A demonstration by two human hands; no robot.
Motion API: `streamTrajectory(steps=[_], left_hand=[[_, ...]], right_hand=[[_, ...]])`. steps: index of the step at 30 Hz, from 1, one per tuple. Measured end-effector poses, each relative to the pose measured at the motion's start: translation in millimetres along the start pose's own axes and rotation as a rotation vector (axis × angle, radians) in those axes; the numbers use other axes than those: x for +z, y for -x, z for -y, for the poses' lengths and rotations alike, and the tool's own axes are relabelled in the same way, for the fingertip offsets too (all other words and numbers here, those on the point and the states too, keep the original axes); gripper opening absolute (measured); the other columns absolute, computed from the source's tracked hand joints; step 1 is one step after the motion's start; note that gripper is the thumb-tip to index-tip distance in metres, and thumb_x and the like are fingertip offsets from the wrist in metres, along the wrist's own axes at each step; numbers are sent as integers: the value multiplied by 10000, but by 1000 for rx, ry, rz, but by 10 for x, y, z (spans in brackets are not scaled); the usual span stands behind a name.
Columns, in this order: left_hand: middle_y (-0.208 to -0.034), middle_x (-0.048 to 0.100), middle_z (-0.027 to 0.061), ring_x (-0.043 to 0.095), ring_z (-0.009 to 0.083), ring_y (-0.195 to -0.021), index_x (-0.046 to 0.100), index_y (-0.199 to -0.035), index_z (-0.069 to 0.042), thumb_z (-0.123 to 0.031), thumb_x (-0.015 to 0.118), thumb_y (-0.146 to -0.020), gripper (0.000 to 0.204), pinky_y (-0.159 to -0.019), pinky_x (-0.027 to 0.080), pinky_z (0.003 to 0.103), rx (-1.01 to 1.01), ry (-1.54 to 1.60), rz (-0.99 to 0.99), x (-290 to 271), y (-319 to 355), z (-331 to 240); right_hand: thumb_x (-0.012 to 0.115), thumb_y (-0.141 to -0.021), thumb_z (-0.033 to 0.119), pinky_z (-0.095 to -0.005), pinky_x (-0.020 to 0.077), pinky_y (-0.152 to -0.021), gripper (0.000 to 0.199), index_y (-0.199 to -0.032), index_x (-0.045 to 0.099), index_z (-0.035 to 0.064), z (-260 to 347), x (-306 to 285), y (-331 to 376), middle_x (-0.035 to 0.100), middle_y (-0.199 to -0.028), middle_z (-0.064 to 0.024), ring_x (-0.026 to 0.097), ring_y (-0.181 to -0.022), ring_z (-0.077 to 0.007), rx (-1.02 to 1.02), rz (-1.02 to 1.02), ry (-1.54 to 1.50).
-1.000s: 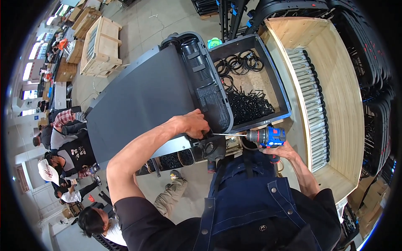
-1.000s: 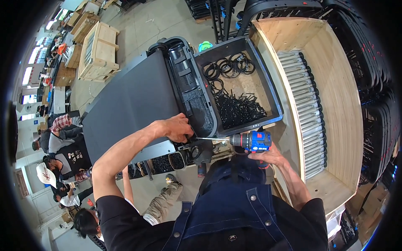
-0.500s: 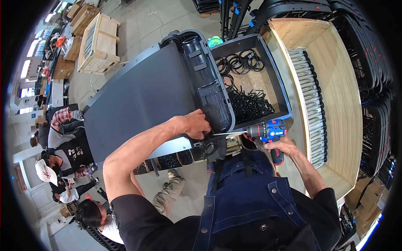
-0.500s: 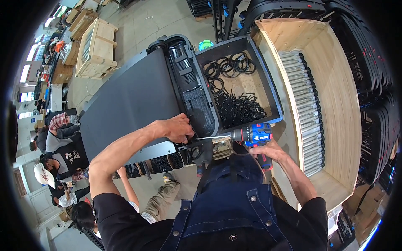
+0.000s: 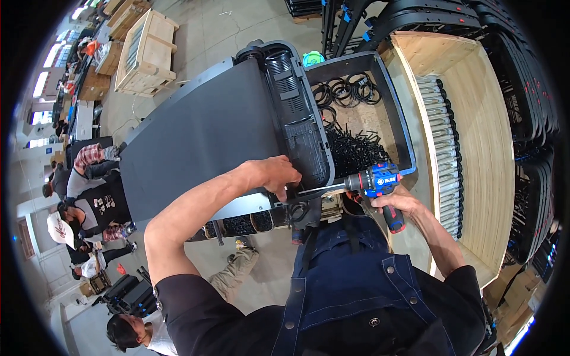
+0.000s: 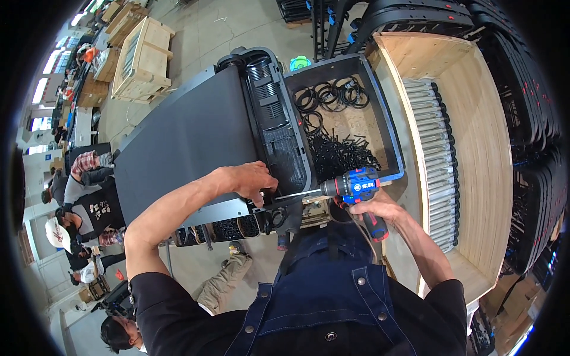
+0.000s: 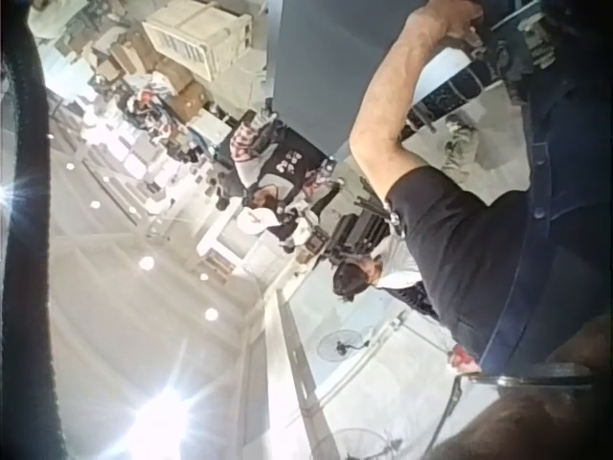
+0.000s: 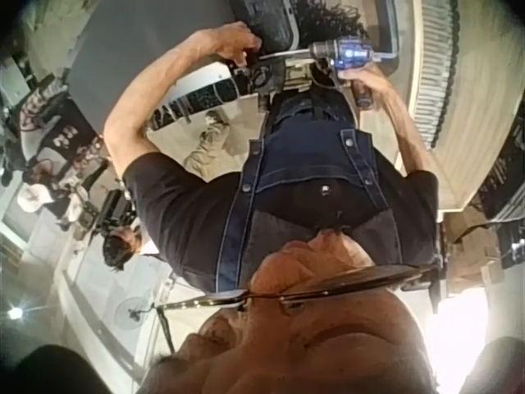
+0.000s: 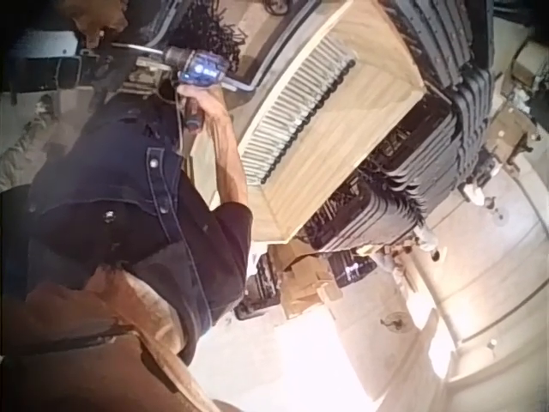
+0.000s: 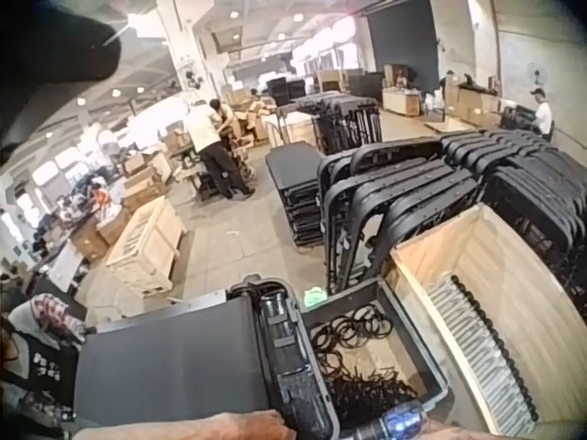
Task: Assembling the frame and electronic components of treadmills on a factory assembly line.
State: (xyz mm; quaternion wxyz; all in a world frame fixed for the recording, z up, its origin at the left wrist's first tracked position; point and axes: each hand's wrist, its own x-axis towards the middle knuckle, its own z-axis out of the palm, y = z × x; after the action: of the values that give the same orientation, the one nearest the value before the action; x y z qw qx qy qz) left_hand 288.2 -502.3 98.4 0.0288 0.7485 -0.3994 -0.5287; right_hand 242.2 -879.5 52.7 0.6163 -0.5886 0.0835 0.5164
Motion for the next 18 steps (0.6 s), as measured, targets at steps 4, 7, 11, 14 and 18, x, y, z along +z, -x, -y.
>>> streamTrajectory(steps=[4, 7, 11, 14, 18], left_hand=[[-1165, 696, 146, 629, 310, -1140, 620, -1261, -49, -241, 779, -845, 485, -979, 481, 429, -12, 748, -463, -25, 256, -118], [-1212, 673, 113, 612, 265, -1178, 626, -1268, -57, -213, 701, -899, 408, -1034, 454, 411, -235, 745, -996, 48, 550, -185], [-1260, 637, 139, 545, 328, -1236, 622, -1274, -58, -262, 710, -887, 446, -1056, 422, 434, -774, 512, -1423, 771, 736, -250], [-1322, 575, 191, 506, 371, -1246, 567, -1326, -16, -310, 672, -933, 502, -1072, 400, 448, -993, 476, -1552, 1325, 604, -343], [-1466, 470, 214, 408, 401, -1360, 512, -1399, -34, -326, 586, -997, 502, -1139, 314, 497, -1155, 334, -1607, 1790, 216, -396]], right_hand=[[794, -738, 79, -290, 532, -569, 367, -1089, 690, 49, 128, -20, -18, 667, -823, -34, 612, -618, -135, 36, 62, 6], [795, -746, 81, -288, 533, -565, 350, -1078, 693, 38, 101, -83, -57, 683, -846, -43, 618, -610, -133, 18, 89, 27], [818, -750, 89, -281, 548, -596, 368, -1088, 690, 17, 102, -141, -116, 727, -923, -63, 659, -678, -128, -2, 123, 61], [832, -749, 84, -288, 559, -627, 403, -1125, 694, 31, 157, -125, -154, 738, -957, -58, 667, -739, -124, -56, 141, -19], [844, -748, 72, -292, 577, -681, 455, -1176, 688, 52, 59, -233, -261, 744, -1018, -59, 694, -850, -130, -47, 148, 57]])
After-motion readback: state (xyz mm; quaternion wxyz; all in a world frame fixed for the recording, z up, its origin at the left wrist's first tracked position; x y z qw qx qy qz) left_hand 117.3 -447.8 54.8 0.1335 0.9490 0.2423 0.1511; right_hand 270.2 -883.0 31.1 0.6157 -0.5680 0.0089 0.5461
